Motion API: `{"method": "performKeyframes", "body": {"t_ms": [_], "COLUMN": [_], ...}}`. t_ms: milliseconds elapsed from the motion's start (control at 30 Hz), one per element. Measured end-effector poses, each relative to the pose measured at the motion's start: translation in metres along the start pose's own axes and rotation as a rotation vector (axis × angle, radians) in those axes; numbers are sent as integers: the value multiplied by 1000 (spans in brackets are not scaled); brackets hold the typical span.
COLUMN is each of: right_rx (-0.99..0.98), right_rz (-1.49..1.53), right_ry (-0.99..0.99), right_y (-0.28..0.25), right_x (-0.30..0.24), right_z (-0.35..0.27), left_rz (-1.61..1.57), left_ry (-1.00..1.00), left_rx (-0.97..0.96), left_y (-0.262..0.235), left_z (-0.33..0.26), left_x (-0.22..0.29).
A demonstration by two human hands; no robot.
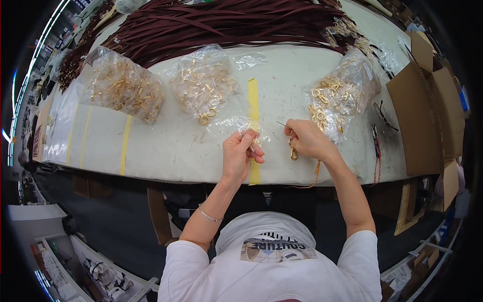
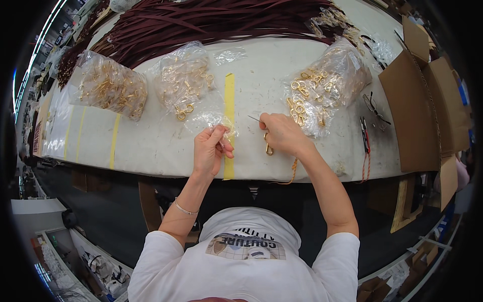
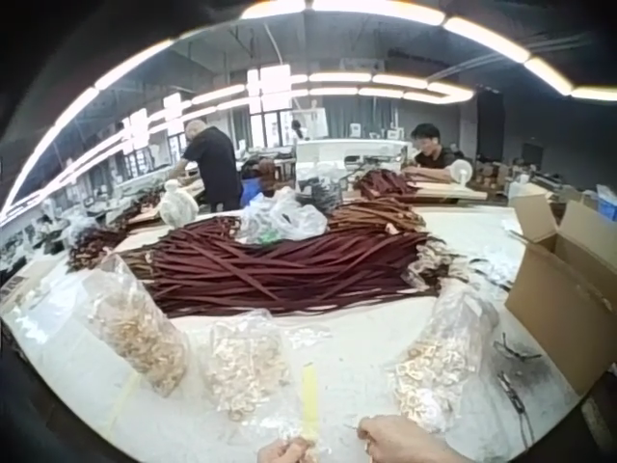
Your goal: Assembling gold-colored metal clasps onto leather straps and thin chains in a workshop.
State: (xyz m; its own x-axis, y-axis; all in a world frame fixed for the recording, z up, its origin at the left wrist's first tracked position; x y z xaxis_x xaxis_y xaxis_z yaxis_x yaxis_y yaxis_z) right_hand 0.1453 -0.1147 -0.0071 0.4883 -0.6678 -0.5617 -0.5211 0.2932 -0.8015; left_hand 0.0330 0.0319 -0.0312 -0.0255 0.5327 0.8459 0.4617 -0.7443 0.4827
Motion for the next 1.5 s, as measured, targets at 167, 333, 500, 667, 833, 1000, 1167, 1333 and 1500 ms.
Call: {"method": "performKeyframes", "body": {"t_ms": [167, 333, 500, 667, 833, 1000, 1167, 1333, 1500], "right_rx": [56, 102, 141, 247, 289, 323, 435, 400, 288], "right_rz": [171, 1294, 1581, 1696, 1794, 1729, 1746, 1659, 1415], "right_ry": [-21, 144, 159, 232, 232, 219, 208, 198, 141], "right_y": [-14, -2, 23, 31, 32, 34, 43, 51, 30], "right_x": [-13, -30, -27, -30, -30, -31, -35, -41, -33], "right_z": [-12, -37, -37, -33, -32, -32, -30, -30, -24], "left_rz": [0, 26, 33, 47, 104, 33, 20, 3, 48], "left_ry": [74, 160, 264, 242, 261, 341, 264, 216, 94], "left_rx": [19, 59, 57, 47, 42, -5, -1, -28, -82], "left_y": [0, 7, 16, 21, 18, 17, 26, 26, 19], "left_z": [-2, -4, -6, -9, -6, -3, -7, -5, 2], "left_x": [1, 0, -2, 0, -3, -5, -10, -14, -8]}}
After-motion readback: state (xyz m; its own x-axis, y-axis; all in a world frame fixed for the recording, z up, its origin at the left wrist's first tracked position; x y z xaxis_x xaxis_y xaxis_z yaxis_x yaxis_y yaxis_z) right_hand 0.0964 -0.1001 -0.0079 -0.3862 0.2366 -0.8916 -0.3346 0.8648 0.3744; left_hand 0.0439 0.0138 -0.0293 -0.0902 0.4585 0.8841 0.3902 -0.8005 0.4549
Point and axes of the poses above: each hand's wrist, its own z-axis towards the middle knuckle, its own y-axis out of the palm, x = y × z, the point moved 2 cm from there along z, towards the middle knuckle, and after that the axes turned 5 degrees about y, right-handed, at the moved point
